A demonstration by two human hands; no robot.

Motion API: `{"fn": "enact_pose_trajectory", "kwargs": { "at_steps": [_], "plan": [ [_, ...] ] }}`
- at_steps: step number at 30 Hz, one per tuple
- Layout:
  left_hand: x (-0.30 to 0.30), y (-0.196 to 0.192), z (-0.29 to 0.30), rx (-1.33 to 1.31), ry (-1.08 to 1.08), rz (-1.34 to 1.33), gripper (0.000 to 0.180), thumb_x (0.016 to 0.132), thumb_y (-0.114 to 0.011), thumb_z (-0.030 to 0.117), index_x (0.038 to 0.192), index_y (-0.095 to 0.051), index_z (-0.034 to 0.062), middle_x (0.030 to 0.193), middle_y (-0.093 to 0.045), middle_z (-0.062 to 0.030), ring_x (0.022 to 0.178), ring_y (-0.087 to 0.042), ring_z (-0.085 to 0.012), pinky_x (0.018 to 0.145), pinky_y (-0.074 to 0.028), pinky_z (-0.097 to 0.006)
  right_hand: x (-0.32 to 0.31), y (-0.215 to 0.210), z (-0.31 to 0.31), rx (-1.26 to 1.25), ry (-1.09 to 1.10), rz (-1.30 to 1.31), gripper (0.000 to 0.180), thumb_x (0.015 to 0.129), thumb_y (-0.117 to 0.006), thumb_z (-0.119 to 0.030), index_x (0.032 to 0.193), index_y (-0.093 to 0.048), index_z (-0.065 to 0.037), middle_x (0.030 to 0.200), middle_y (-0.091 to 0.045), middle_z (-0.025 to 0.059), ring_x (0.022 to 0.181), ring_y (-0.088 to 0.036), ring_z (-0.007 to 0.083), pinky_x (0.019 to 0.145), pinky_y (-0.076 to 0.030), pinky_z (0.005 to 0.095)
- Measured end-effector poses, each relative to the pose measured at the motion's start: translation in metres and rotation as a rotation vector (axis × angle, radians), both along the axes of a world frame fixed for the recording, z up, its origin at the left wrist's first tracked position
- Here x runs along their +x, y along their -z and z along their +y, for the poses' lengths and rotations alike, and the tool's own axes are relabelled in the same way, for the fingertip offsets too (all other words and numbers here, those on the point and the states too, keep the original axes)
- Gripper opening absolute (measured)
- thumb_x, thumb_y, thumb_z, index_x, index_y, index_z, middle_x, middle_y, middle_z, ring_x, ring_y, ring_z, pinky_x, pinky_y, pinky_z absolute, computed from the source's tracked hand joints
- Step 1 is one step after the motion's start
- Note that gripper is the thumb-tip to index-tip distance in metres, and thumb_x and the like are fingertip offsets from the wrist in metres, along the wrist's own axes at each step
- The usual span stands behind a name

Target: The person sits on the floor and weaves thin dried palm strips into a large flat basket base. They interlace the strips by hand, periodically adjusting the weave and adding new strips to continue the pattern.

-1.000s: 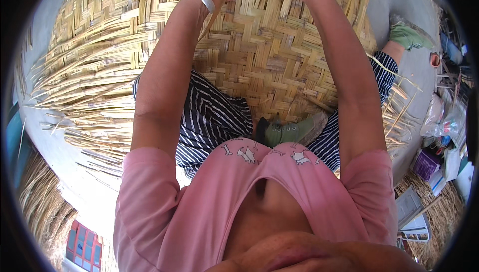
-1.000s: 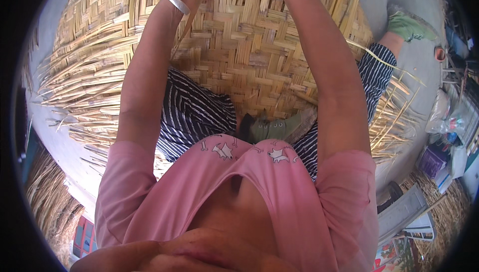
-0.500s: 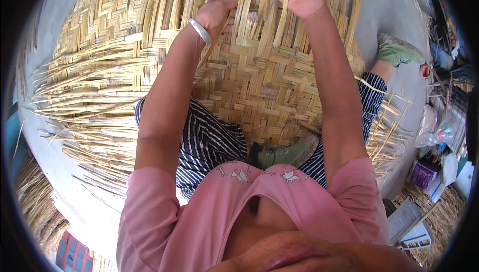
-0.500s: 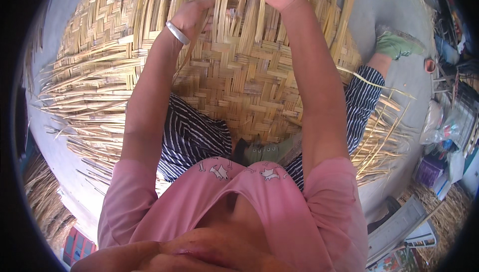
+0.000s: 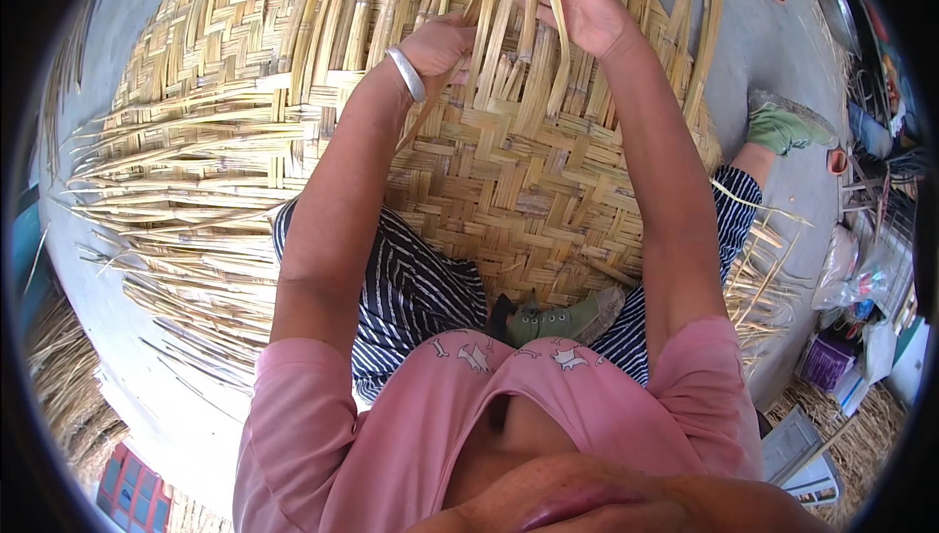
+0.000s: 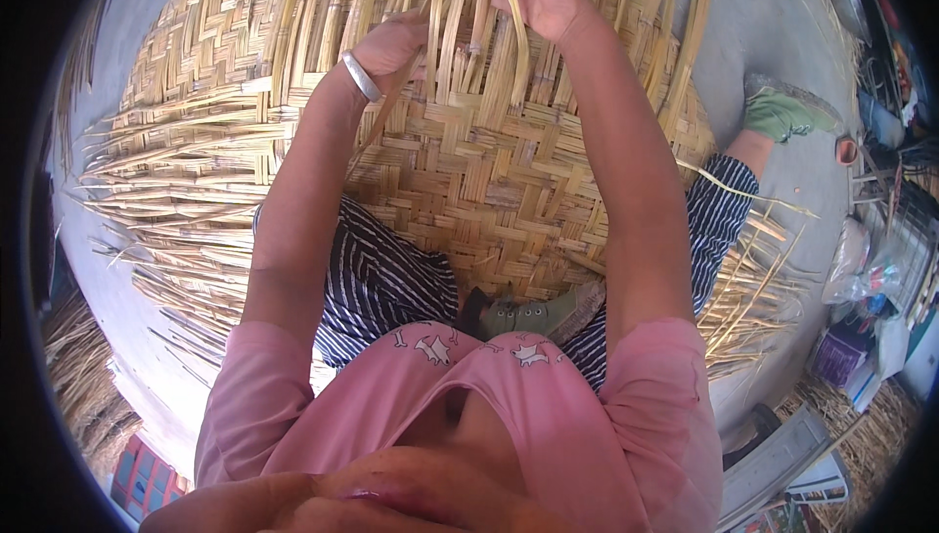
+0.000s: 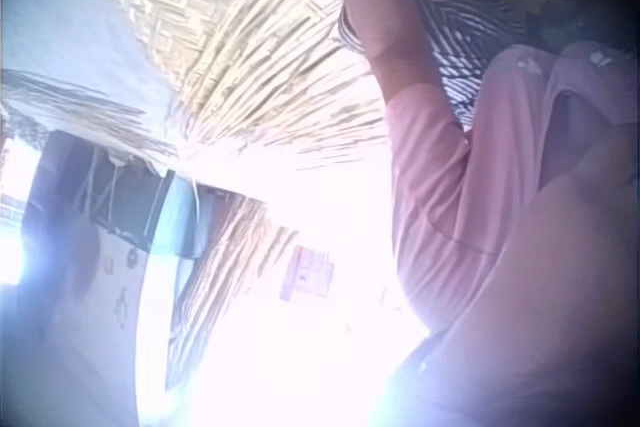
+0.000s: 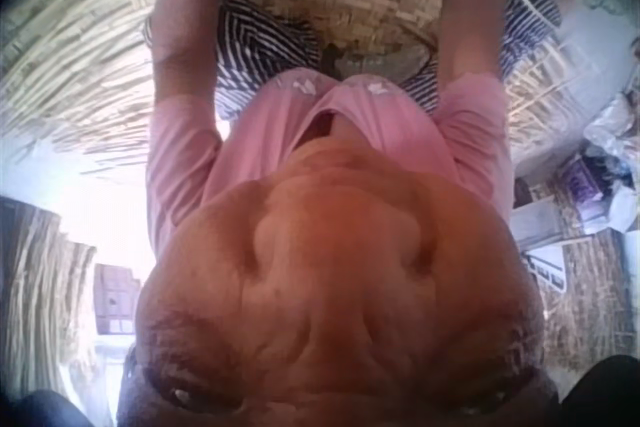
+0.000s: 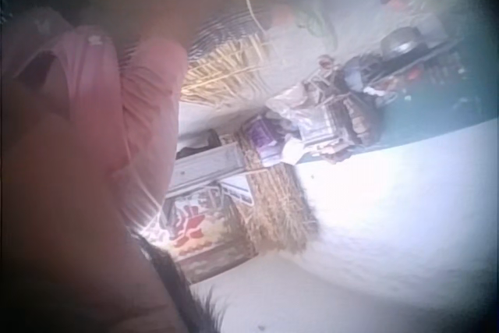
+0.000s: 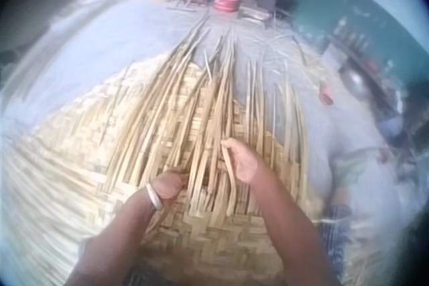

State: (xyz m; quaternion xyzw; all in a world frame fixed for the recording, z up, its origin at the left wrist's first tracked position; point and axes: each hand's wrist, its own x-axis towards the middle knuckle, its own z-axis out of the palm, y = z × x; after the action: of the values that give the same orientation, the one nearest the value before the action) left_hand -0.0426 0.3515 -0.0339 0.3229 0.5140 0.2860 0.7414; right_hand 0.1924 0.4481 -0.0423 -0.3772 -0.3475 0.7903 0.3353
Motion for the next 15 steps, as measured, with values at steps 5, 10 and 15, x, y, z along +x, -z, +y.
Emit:
{"fn": "enact_pose_trajectory", "kwargs": {
  "at_steps": [5, 10, 15],
  "plan": [
    [0.005, -0.028, 0.0, 0.071, 0.171, 0.066, 0.033, 0.098, -0.063, 0.018, 0.131, -0.067, 0.0118, 0.105, -0.071, 0.0006, 0.08, -0.06, -0.0087, 0.073, -0.05, -0.028, -0.008, 0.003, -0.007, -0.07, 0.083, -0.025, 0.045, 0.102, -0.055, -0.043, 0.123, -0.064, -0.004, 0.112, -0.071, 0.0108, 0.104, -0.067, 0.0262, 0.098, -0.052, 0.0401],
    [0.003, -0.032, 0.007, 0.139, 0.315, 0.163, 0.024, 0.096, -0.065, 0.016, 0.118, -0.075, 0.0114, 0.103, -0.072, 0.001, 0.078, -0.057, -0.0076, 0.07, -0.047, -0.027, -0.008, -0.001, -0.012, -0.156, 0.073, 0.234, 0.04, 0.1, -0.058, -0.038, 0.123, -0.065, -0.006, 0.107, -0.071, 0.009, 0.102, -0.066, 0.0234, 0.096, -0.052, 0.0388],
    [0.006, -0.018, 0.004, 0.2, 0.265, 0.148, 0.025, 0.096, -0.065, 0.015, 0.119, -0.074, 0.0104, 0.104, -0.072, -0.0005, 0.087, -0.059, -0.0101, 0.076, -0.048, -0.029, 0.003, -0.001, -0.031, -0.137, 0.203, 0.324, 0.043, 0.1, -0.058, -0.041, 0.124, -0.063, -0.006, 0.104, -0.069, 0.0081, 0.098, -0.065, 0.0222, 0.093, -0.052, 0.0375]
  ]
}}
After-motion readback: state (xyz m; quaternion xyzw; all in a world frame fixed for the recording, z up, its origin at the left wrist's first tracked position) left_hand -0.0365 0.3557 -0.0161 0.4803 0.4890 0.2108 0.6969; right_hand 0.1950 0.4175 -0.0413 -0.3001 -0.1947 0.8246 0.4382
